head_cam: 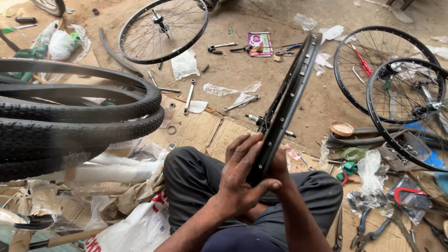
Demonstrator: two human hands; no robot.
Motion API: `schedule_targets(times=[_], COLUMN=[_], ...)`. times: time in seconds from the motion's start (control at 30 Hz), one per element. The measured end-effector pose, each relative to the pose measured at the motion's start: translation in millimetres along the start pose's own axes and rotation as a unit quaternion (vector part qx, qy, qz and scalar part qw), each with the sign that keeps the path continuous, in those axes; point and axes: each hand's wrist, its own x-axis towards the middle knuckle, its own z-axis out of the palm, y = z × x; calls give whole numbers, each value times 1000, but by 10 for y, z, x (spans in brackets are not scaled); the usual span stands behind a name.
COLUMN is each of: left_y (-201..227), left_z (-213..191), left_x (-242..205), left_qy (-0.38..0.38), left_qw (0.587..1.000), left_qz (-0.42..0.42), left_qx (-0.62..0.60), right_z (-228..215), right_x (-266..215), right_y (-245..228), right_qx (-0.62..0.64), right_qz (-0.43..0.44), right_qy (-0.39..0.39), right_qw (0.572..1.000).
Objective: The person sits on the floor and handles a bicycle rim, inspecting it closely. They then pick up a bicycle wheel and adjust the spokes by hand, checking the alignment and tension of the wheel structure.
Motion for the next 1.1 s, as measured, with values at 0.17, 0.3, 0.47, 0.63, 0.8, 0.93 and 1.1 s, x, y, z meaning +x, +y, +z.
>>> schedule_targets(times=[0.17,0.3,0.47,0.63,0.8,0.93,1.1], left_y=[-1,-6,-86,-91,-6,-31,-39], left_z=[-86,-129,-187,-214,-244,-261,-231], left_x=[25,-7,-61,-171,-84,122,167], left_qy=[5,-6,-3,17,5,12,-7], left_qw=[1000,1000,1000,999,998,999,999], left_qz=[-1,-12,-3,34,-7,1,-30], left_qx=[-5,-16,-4,20,59,49,26], right_z=[-189,-254,-107,-35,-86,-76,-176], right_x=[155,150,400,531,427,475,731], right_y=[-310,-422,-545,-477,-288,-328,-684], right_qx=[254,479,373,359,499,438,105], right_qz=[136,186,94,113,183,231,105], right_qy=[-43,48,158,59,2,8,19], right_qw=[957,857,909,925,847,869,989])
